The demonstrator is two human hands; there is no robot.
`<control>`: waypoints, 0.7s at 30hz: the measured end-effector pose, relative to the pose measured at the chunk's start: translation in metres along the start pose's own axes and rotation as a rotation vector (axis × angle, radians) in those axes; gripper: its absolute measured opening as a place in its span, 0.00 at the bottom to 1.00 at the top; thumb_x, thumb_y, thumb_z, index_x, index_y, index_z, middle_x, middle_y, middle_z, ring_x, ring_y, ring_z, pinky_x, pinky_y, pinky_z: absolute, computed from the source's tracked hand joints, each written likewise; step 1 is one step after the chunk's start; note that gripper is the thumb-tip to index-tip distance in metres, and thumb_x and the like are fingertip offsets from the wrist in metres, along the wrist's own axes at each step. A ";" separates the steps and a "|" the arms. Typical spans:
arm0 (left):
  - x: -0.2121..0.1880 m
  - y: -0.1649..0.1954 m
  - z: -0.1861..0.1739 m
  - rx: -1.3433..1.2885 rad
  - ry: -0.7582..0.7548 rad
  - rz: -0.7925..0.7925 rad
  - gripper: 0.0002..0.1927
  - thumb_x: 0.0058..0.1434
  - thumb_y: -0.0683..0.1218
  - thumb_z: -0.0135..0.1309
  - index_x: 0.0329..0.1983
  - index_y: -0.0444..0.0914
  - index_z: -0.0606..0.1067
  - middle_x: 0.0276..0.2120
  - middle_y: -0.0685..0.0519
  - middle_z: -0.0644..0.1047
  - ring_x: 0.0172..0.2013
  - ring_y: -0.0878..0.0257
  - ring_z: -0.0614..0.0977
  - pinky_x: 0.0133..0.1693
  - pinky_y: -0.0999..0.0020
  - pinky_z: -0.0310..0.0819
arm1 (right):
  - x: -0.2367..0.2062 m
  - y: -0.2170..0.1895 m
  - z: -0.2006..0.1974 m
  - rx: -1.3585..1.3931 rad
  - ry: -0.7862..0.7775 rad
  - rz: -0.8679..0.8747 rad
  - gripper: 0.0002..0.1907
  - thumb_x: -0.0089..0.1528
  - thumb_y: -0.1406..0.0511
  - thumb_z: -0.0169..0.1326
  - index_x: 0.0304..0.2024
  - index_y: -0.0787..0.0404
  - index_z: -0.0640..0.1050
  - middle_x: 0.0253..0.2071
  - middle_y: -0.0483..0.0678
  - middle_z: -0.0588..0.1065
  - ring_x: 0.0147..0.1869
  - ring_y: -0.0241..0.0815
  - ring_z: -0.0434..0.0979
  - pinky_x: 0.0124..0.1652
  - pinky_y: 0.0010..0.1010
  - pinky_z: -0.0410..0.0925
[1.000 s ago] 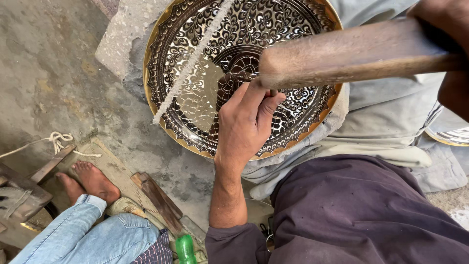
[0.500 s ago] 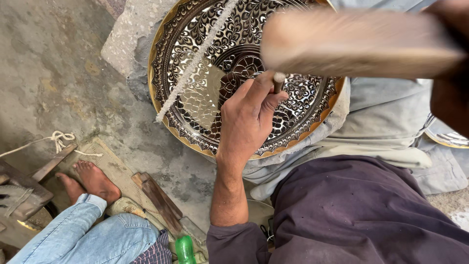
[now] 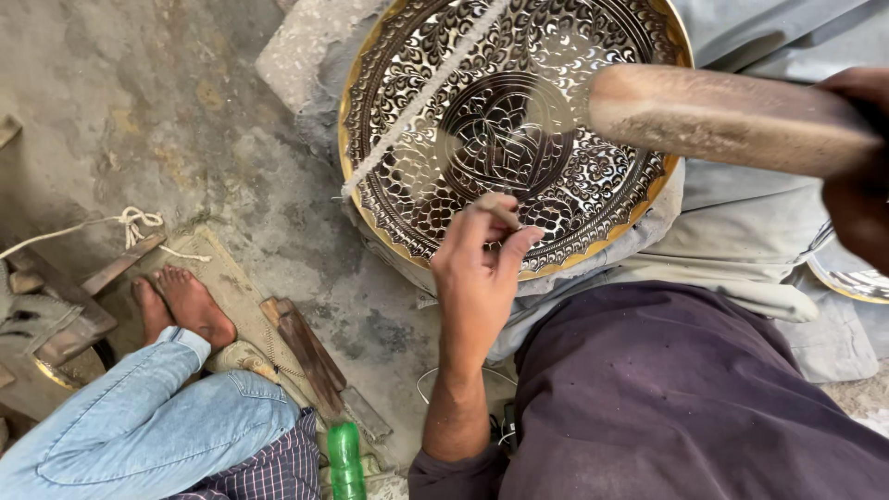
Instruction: The person sits on the floor of a workshop and hand-engraves an ornate pattern into a large round brass tray. They hold a small chisel against the tray surface with one hand and strike it with a wooden mallet held in the other hand, repositioning the chisel repeatedly to work the decorative design across the tray.
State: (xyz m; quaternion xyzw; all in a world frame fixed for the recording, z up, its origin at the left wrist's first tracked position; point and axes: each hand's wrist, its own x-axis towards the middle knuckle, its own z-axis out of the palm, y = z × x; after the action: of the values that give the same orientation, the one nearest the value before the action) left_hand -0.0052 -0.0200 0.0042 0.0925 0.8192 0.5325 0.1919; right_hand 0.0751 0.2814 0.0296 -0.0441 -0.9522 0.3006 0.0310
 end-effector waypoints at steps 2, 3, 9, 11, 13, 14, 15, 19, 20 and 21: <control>0.000 -0.004 0.006 0.080 -0.008 0.045 0.15 0.65 0.41 0.64 0.54 0.35 0.77 0.39 0.51 0.78 0.35 0.65 0.84 0.33 0.72 0.81 | 0.004 -0.008 -0.003 -0.056 -0.027 0.002 0.29 0.56 0.81 0.55 0.62 0.73 0.71 0.41 0.60 0.73 0.39 0.51 0.76 0.40 0.36 0.71; 0.001 -0.007 0.008 0.083 -0.011 0.026 0.16 0.65 0.42 0.64 0.54 0.36 0.76 0.37 0.51 0.78 0.34 0.65 0.83 0.33 0.71 0.80 | 0.007 -0.012 -0.004 -0.103 -0.044 -0.009 0.29 0.56 0.81 0.55 0.62 0.72 0.71 0.41 0.60 0.73 0.39 0.51 0.76 0.40 0.36 0.71; 0.001 -0.016 0.020 0.119 0.004 0.056 0.18 0.65 0.42 0.63 0.56 0.36 0.75 0.35 0.51 0.79 0.33 0.64 0.84 0.32 0.70 0.79 | 0.030 -0.024 -0.003 -0.569 -0.097 -0.217 0.34 0.56 0.76 0.62 0.66 0.56 0.76 0.48 0.55 0.76 0.45 0.47 0.75 0.46 0.34 0.73; 0.001 -0.017 0.021 0.155 -0.003 0.082 0.18 0.66 0.43 0.63 0.57 0.37 0.75 0.35 0.51 0.78 0.32 0.62 0.83 0.32 0.68 0.78 | 0.037 -0.023 -0.004 -0.683 -0.137 -0.257 0.37 0.55 0.75 0.62 0.68 0.55 0.76 0.50 0.53 0.77 0.46 0.46 0.75 0.46 0.33 0.73; 0.000 -0.017 0.021 0.207 -0.022 0.114 0.18 0.66 0.43 0.63 0.57 0.37 0.74 0.34 0.50 0.77 0.32 0.60 0.82 0.32 0.65 0.77 | 0.042 -0.024 -0.006 -0.676 -0.174 -0.250 0.39 0.54 0.76 0.62 0.69 0.55 0.76 0.50 0.52 0.76 0.45 0.45 0.75 0.46 0.34 0.73; 0.000 -0.017 0.021 0.201 -0.039 0.105 0.18 0.66 0.43 0.62 0.57 0.37 0.74 0.34 0.50 0.77 0.32 0.60 0.82 0.32 0.65 0.77 | 0.044 -0.025 -0.007 -0.670 -0.190 -0.242 0.39 0.53 0.76 0.61 0.69 0.55 0.76 0.50 0.52 0.76 0.44 0.45 0.75 0.45 0.34 0.73; 0.001 -0.017 0.020 0.195 -0.056 0.098 0.18 0.67 0.43 0.62 0.58 0.38 0.74 0.34 0.50 0.77 0.32 0.59 0.82 0.32 0.65 0.77 | 0.046 -0.027 -0.008 -0.658 -0.201 -0.226 0.39 0.52 0.76 0.61 0.69 0.55 0.76 0.47 0.52 0.76 0.42 0.45 0.75 0.43 0.34 0.73; 0.001 -0.016 0.018 0.239 -0.059 0.117 0.17 0.68 0.44 0.61 0.57 0.38 0.73 0.34 0.50 0.77 0.31 0.58 0.81 0.33 0.62 0.75 | 0.051 -0.036 -0.012 -0.370 -0.224 -0.099 0.38 0.52 0.75 0.59 0.67 0.56 0.76 0.45 0.53 0.76 0.42 0.51 0.76 0.45 0.40 0.73; 0.001 -0.016 0.017 0.242 -0.064 0.118 0.17 0.67 0.45 0.61 0.57 0.38 0.73 0.34 0.50 0.77 0.31 0.58 0.81 0.32 0.63 0.75 | 0.051 -0.038 -0.013 -0.274 -0.218 -0.063 0.38 0.52 0.75 0.58 0.67 0.57 0.75 0.44 0.54 0.75 0.43 0.53 0.77 0.45 0.42 0.72; 0.002 -0.016 0.017 0.245 -0.066 0.115 0.18 0.67 0.45 0.61 0.58 0.38 0.73 0.34 0.50 0.77 0.31 0.58 0.81 0.32 0.63 0.76 | 0.052 -0.041 -0.011 -0.169 -0.207 -0.036 0.39 0.51 0.75 0.57 0.68 0.59 0.74 0.44 0.56 0.75 0.43 0.56 0.77 0.45 0.44 0.72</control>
State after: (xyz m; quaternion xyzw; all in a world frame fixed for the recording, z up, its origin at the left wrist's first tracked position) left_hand 0.0013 -0.0120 -0.0167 0.1793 0.8646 0.4355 0.1751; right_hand 0.0220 0.2596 0.0637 0.0020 -0.9729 0.2216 -0.0661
